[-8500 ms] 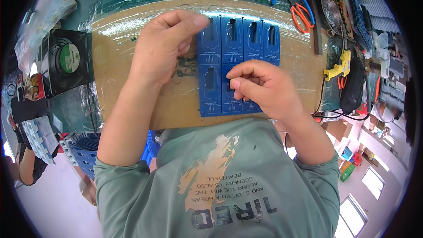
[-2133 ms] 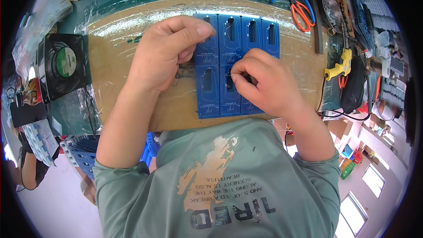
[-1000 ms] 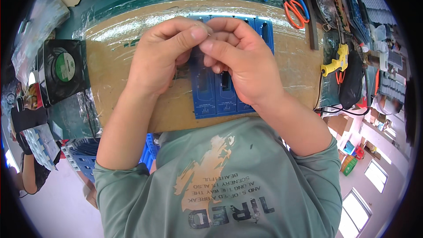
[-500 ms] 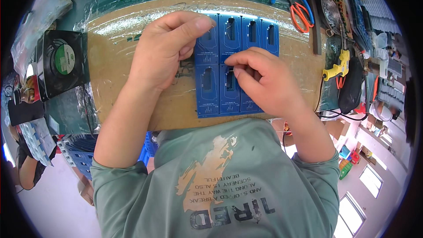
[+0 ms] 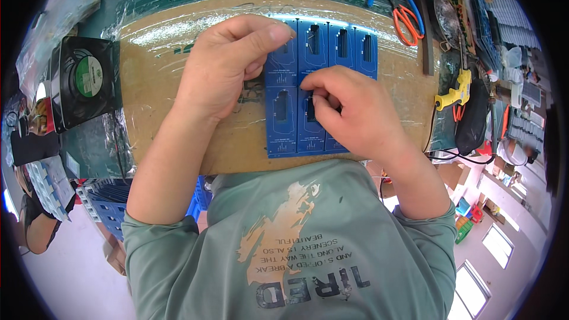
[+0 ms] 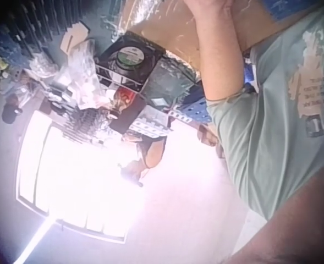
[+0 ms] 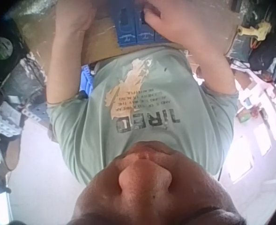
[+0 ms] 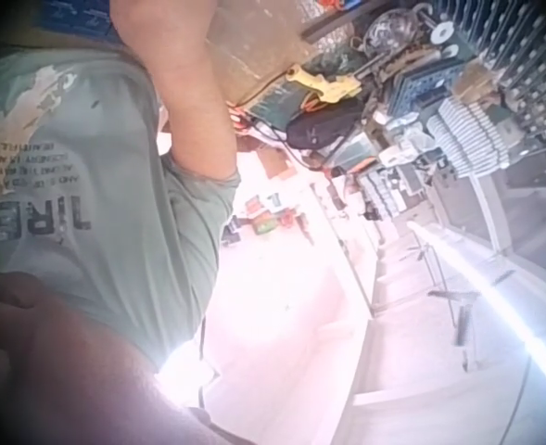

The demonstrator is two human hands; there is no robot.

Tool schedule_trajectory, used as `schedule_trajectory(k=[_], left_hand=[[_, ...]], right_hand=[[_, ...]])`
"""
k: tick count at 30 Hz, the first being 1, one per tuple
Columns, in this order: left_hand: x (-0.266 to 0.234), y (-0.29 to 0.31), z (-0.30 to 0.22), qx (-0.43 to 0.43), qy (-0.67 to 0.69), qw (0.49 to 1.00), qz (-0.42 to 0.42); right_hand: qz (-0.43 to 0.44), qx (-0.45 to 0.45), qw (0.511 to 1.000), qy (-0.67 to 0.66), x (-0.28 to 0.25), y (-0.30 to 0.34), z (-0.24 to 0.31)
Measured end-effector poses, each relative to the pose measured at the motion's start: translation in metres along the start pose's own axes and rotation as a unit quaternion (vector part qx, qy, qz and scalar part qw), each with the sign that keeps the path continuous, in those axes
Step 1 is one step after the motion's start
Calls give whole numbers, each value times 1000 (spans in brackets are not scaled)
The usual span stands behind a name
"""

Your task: The person inserts small pins or components into a blue electronic housing or component tray by hand.

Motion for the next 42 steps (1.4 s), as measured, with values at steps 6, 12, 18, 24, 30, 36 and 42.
schedule_trajectory(k=[6,12,18,24,30,36,42], left_hand=[[-1,1,1,-5,-13,1000,-2],[-5,-1,3,-8,13,1000,13],[-4,0,4,-5,-4,1000,6],[-6,-1,3,-7,-2,1000,12],[-6,0,3,-8,-7,1000,13],[-5,0,3,-4,-6,1000,11],[-5,1,4,-18,-27,999,23]], right_hand=[[13,-11,1000,6,2,-4,1],[50,66,996,-27,-7,-3,-1],[20,-9,993,118,0,2,1],[2,-44,984,172,0,4,1],[-36,-78,976,200,4,5,1],[-34,-12,990,134,2,6,-3],[-32,60,995,-71,-5,-4,9]])
Point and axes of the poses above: each hand's wrist, its own y-axis away from the middle knuckle, its own x-axis out of the palm, z = x × y, the point moved 1 cm from there along -y, towards the middle knuckle, and after that the axes turned 8 degrees about z, right-handed, at the moved point
